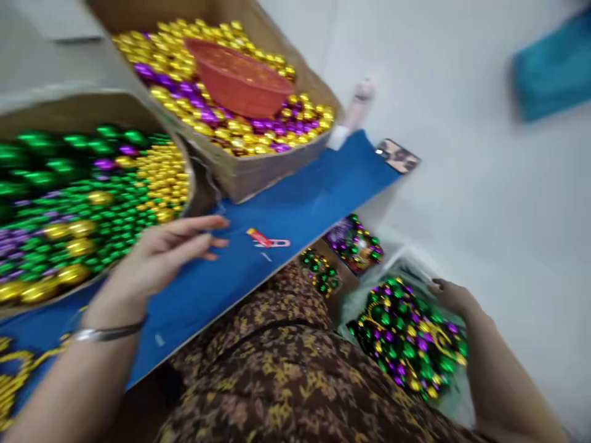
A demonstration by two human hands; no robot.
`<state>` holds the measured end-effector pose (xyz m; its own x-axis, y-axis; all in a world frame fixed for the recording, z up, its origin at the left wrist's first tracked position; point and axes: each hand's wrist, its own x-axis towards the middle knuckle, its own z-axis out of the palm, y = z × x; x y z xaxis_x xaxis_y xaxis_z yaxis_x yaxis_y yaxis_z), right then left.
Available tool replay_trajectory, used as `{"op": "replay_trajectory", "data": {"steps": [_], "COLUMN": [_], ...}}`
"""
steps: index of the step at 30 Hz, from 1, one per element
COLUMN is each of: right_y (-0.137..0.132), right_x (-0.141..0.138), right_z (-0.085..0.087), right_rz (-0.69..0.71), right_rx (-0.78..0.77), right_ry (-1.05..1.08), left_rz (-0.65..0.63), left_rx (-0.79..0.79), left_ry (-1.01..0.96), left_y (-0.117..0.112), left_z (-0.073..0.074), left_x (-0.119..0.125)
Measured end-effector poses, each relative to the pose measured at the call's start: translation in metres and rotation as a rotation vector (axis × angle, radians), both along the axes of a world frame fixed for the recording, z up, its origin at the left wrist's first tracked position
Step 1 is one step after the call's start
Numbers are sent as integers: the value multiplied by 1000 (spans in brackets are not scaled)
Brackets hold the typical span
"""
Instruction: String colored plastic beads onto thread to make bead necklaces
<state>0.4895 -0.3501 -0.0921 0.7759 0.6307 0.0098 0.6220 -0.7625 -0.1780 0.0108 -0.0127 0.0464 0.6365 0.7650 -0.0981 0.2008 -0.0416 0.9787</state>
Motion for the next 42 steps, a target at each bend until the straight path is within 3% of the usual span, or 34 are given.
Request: {"op": "replay_trajectory", "data": {"steps": [2,4,6,8,11,14,17,20,22,24,26,28,30,32,34,38,42], "right_y": [54,113,167,210,253,280,302,321,329,331,329,324,318,310,303,296,296], "right_x": [0,-16,-53,-104,-189,-250,-277,-290,-299,-308,-315,-318,-318,-318,-320,-326,-320], "right_z": [-12,-14,-3,16,44,55,49,37,32,32,36,42,49,54,57,58,57], "right_rz": [153,310,482,721,1075,1351,1379,1066,841,743,729,741,793,891,1006,1193,1383], "right_rx": [-22,-24,52,240,440,513,520,640,700,676,635,629,618,565,508,469,422], "right_ry": [77,129,137,168,331,501,568,740,997,1287,1457,1470,1404,1303,1167,862,554], "left_rz": [-45,-58,-56,-37,13,67,97,75,-33,-212,-292,-160,72,245,329,317,49], "left_rx": [-55,-89,-131,-184,-246,-276,-287,-270,-203,-56,140,301,376,377,360,296,44], "left_ry": [42,61,62,50,25,6,-1,15,56,144,280,383,369,266,148,-43,-140], "left_y": [-8,-20,-34,-47,-57,-63,-69,-71,-68,-59,-47,-32,-18,-2,16,54,73], "left_z": [-10,-22,-33,-43,-54,-61,-64,-64,-62,-57,-49,-41,-35,-32,-30,-30,-31], "left_x": [0,-5,-13,-22,-32,-38,-44,-51,-57,-63,-69,-70,-62,-43,-15,44,70]}}
